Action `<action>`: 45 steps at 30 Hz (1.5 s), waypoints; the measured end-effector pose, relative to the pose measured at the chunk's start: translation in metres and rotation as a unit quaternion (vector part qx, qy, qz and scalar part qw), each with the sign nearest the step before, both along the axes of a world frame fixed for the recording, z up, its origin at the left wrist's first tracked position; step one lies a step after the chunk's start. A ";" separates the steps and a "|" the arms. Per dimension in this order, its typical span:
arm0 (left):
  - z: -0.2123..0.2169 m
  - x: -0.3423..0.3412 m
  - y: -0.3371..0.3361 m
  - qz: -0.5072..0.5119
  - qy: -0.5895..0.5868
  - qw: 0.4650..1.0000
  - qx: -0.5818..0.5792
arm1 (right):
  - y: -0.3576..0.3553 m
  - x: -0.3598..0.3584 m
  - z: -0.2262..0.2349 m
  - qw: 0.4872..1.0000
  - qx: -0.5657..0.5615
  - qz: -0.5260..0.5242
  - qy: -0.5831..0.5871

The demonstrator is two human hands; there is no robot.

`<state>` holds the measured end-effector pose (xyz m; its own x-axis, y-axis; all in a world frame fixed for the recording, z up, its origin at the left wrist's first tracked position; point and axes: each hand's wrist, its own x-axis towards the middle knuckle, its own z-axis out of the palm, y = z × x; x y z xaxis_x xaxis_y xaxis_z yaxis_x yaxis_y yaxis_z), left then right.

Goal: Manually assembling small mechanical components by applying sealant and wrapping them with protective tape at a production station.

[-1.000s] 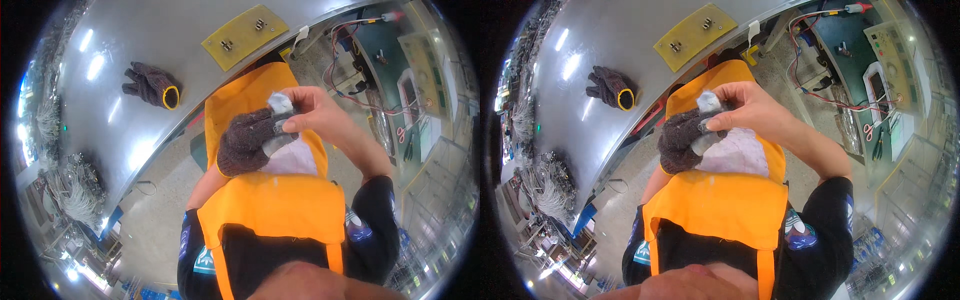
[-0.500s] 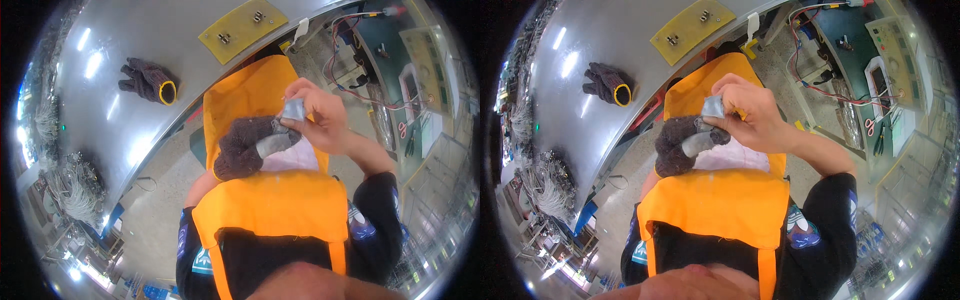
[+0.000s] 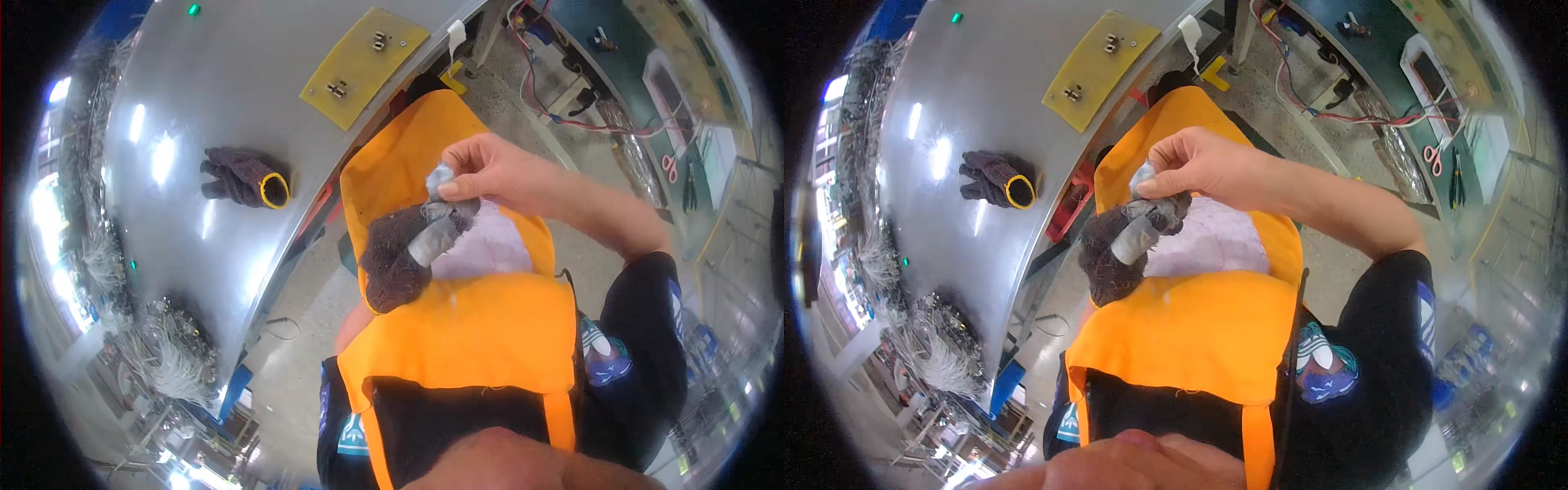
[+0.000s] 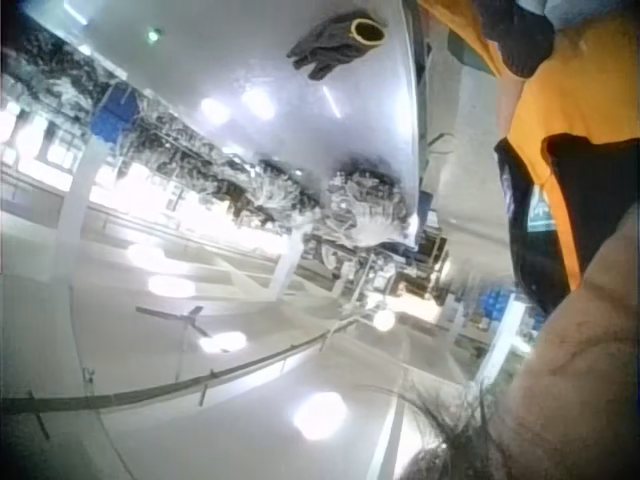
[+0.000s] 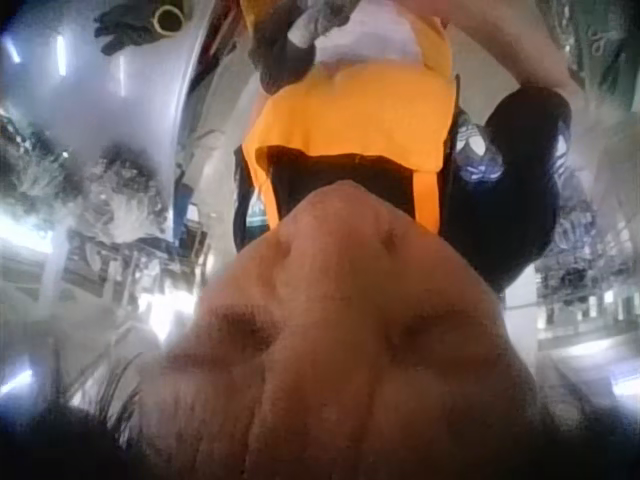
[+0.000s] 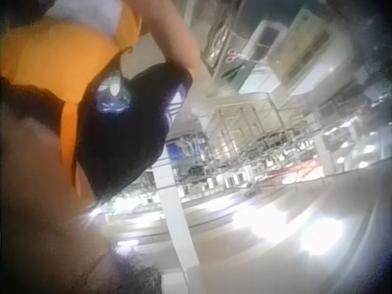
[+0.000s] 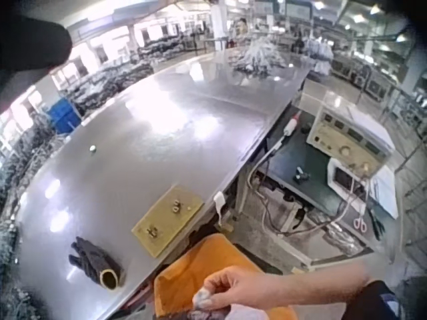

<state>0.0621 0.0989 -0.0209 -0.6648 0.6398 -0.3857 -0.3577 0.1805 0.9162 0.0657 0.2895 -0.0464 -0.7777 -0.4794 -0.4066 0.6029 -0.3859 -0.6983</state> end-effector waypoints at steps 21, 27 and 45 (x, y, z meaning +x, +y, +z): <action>-0.006 0.004 0.023 0.070 -0.279 0.958 0.003 | 0.015 -0.002 0.002 0.972 0.227 0.036 0.057; -0.015 0.011 0.017 0.059 -0.134 0.987 -0.065 | 0.013 -0.004 0.021 0.928 0.320 0.098 0.162; -0.062 0.025 -0.005 0.053 0.243 0.963 -0.102 | -0.018 0.003 -0.005 0.689 0.432 -0.111 0.571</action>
